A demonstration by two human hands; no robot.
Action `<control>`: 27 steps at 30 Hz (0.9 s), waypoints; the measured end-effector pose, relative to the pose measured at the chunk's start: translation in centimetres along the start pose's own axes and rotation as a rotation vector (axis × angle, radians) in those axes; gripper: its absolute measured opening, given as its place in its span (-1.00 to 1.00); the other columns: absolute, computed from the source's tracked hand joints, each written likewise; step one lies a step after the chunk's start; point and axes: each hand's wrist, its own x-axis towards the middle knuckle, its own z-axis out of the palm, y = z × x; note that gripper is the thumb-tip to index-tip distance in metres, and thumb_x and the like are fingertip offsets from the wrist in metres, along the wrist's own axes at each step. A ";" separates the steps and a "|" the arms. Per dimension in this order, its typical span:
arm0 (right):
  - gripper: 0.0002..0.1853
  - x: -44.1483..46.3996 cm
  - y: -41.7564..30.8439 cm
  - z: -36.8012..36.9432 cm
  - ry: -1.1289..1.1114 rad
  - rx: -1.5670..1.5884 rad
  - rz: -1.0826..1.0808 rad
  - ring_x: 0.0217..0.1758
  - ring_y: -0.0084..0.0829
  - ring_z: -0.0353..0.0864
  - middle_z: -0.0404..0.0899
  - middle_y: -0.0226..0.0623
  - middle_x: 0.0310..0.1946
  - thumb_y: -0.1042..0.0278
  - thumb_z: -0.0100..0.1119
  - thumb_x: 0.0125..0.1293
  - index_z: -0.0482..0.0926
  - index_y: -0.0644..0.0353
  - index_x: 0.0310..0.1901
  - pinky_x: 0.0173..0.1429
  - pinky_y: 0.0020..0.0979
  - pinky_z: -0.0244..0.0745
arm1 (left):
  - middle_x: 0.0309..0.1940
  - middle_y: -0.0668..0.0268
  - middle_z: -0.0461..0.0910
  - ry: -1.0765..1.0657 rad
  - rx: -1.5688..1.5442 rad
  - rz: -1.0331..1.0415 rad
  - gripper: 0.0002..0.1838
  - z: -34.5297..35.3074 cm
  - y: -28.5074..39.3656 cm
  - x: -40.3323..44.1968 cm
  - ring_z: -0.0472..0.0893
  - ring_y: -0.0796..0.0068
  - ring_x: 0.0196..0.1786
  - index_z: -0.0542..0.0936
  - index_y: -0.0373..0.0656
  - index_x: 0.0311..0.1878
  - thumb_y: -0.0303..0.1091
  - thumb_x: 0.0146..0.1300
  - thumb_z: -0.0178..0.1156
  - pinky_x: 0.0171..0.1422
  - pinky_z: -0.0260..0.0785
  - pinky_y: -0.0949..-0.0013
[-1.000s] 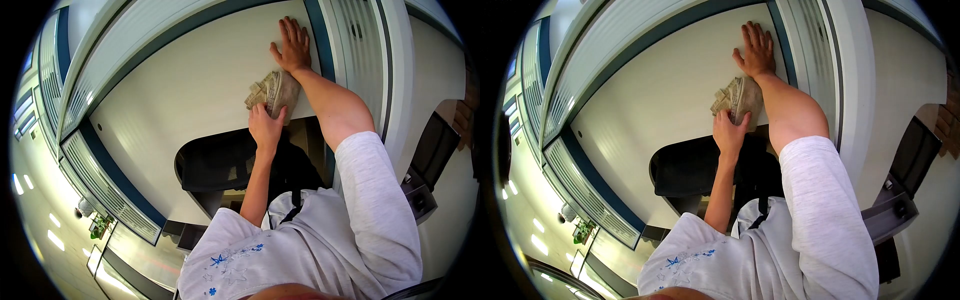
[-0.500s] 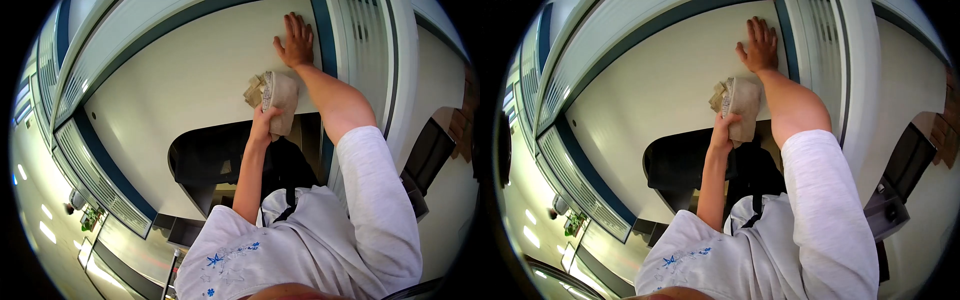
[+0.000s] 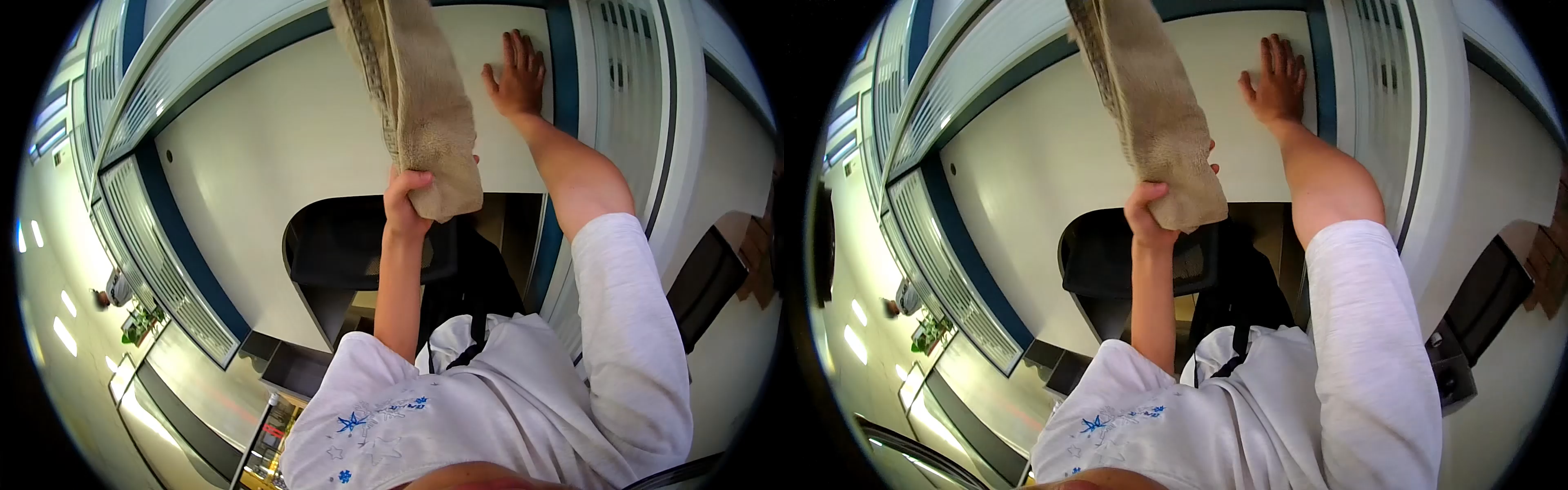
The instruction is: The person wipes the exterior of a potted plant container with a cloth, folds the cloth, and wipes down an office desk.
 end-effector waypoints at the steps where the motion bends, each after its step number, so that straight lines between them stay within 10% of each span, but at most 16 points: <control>1: -0.17 0.0 0.0 0.0 -0.001 -0.008 -0.004 0.77 -0.16 -0.03 0.07 -0.27 0.70 -0.14 0.11 0.51 0.12 0.05 0.67 0.77 0.13 -0.15 | 0.31 -0.22 0.55 0.039 -0.064 -0.060 -0.16 -1.8 -1.4 0.1 0.64 -0.14 0.29 0.30 -0.48 0.50 -0.35 0.08 0.16 0.41 0.53 -0.08; 11: -0.18 0.2 -0.4 -0.3 0.008 -0.003 -0.018 0.77 -0.14 -0.01 0.08 -0.23 0.69 -0.11 0.13 0.51 0.15 0.11 0.65 0.76 0.15 -0.12 | 0.26 0.01 0.61 0.693 0.030 -0.423 -0.46 -11.1 -9.5 -3.1 0.63 0.04 0.26 0.48 -0.36 0.32 -0.33 0.31 0.14 0.40 0.50 -0.03; 14: -0.18 0.0 -0.5 -0.3 -0.008 -0.018 -0.009 0.77 -0.15 -0.02 0.08 -0.24 0.69 -0.11 0.13 0.51 0.13 0.08 0.66 0.76 0.14 -0.13 | 0.10 0.08 0.62 0.600 0.891 -0.547 -0.53 -9.9 -5.8 -2.8 0.65 0.07 0.16 0.51 -0.28 0.21 -0.17 0.36 0.26 0.18 0.54 0.05; 18: -0.18 0.1 -0.5 -0.4 -0.027 -0.010 0.000 0.78 -0.18 -0.05 0.05 -0.25 0.70 -0.13 0.10 0.50 0.15 0.09 0.65 0.79 0.11 -0.19 | -0.02 0.12 0.60 0.664 1.777 0.133 -0.45 -9.6 -4.7 -0.9 0.63 0.09 0.09 0.53 -0.28 0.18 -0.03 0.35 0.34 0.10 0.51 0.09; 27: -0.16 0.1 -0.5 -0.7 -0.029 0.020 0.004 0.78 -0.17 -0.06 0.05 -0.24 0.69 -0.12 0.13 0.49 0.13 0.13 0.65 0.80 0.12 -0.20 | 0.10 -0.01 0.49 0.678 1.715 0.383 -0.47 -6.1 -3.8 12.2 0.50 -0.08 0.25 0.62 -0.29 0.07 -0.03 0.27 0.45 0.29 0.45 -0.01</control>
